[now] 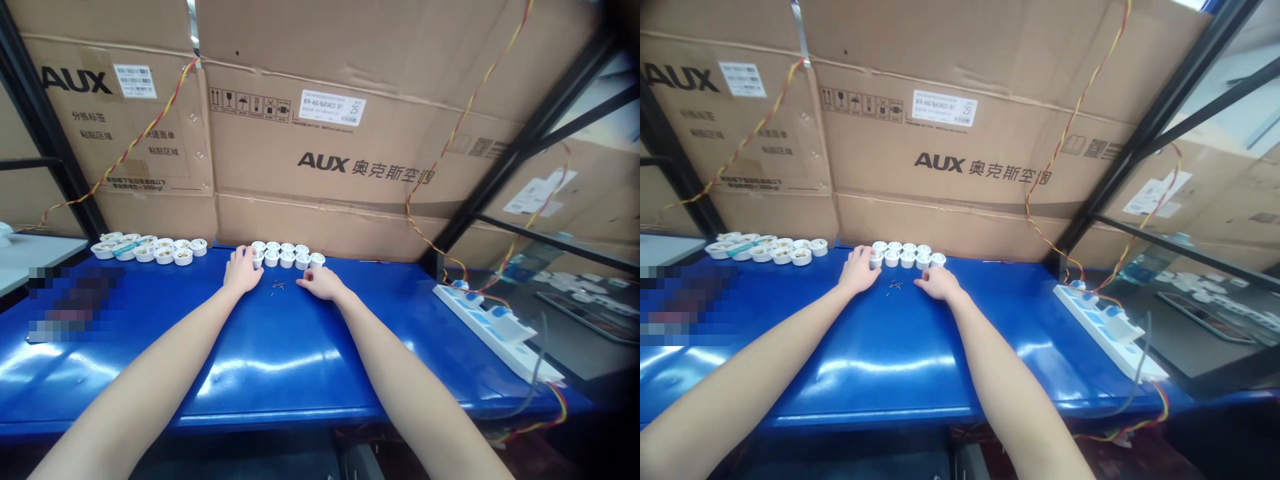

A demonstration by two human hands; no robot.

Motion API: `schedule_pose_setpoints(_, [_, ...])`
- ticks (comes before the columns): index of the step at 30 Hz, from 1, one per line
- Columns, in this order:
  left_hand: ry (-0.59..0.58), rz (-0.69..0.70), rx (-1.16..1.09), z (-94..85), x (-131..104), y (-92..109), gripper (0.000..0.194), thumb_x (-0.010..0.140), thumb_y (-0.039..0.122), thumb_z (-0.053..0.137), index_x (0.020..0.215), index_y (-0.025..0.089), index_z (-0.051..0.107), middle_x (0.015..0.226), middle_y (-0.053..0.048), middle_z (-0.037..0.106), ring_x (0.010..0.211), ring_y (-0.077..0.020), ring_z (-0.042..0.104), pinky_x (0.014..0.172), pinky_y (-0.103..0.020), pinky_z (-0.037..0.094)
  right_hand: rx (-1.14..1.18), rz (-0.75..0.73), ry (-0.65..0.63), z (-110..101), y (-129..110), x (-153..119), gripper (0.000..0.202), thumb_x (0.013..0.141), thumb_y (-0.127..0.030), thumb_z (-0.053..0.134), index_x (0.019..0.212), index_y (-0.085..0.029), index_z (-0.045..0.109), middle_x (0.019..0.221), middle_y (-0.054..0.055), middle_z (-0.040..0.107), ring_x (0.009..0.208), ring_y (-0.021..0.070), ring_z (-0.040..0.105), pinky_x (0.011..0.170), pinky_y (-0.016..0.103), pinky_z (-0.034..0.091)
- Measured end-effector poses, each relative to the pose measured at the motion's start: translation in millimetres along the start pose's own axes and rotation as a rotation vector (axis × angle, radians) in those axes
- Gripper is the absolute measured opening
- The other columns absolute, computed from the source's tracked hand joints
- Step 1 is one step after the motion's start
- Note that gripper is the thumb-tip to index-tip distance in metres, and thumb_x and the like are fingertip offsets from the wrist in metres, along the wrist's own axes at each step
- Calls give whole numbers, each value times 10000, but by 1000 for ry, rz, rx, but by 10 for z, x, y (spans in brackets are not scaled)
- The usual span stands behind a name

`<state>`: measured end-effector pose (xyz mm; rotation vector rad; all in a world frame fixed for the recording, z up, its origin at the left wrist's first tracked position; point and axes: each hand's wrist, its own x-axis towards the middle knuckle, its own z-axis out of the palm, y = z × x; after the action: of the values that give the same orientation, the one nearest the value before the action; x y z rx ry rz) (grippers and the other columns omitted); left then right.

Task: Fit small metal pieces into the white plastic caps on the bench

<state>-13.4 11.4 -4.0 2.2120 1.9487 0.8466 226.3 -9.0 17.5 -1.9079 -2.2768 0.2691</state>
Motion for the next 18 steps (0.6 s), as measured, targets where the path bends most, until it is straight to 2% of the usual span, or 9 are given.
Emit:
schedule_pose_setpoints(6, [-13,-29,1,-58,-14,51,213,825,313,542,1006,223,475,1146,-122,588,1087,-311,574,866,-445,482,93,-186,52,-72,-161,-81,315,873,-449,606,734,-175,672,705,18,675,637,127,564,581,233,351])
schedule_pose_setpoints(10, [-36,-37,4,-79,-15,67,212,831,326,546,999,224,468,1121,-119,612,1083,-308,589,880,-438,468,152,-335,-10,-54,-411,-182,261,812,-444,689,824,-183,708,751,16,708,653,129,599,590,223,380])
schedule_pose_setpoints(14, [-38,-32,-7,-67,-12,59,214,832,330,547,1001,227,468,1130,-117,619,1103,-308,585,888,-435,456,110,-348,11,33,-596,-225,248,764,-414,736,902,-209,735,806,23,734,699,156,640,618,237,416])
schedule_pose_setpoints(18, [-35,-24,-1,-51,-12,52,210,829,325,540,997,223,467,1108,-119,624,1096,-315,584,879,-443,457,84,-349,35,99,-650,-209,173,781,-380,718,858,-228,747,812,18,744,723,168,659,630,247,429])
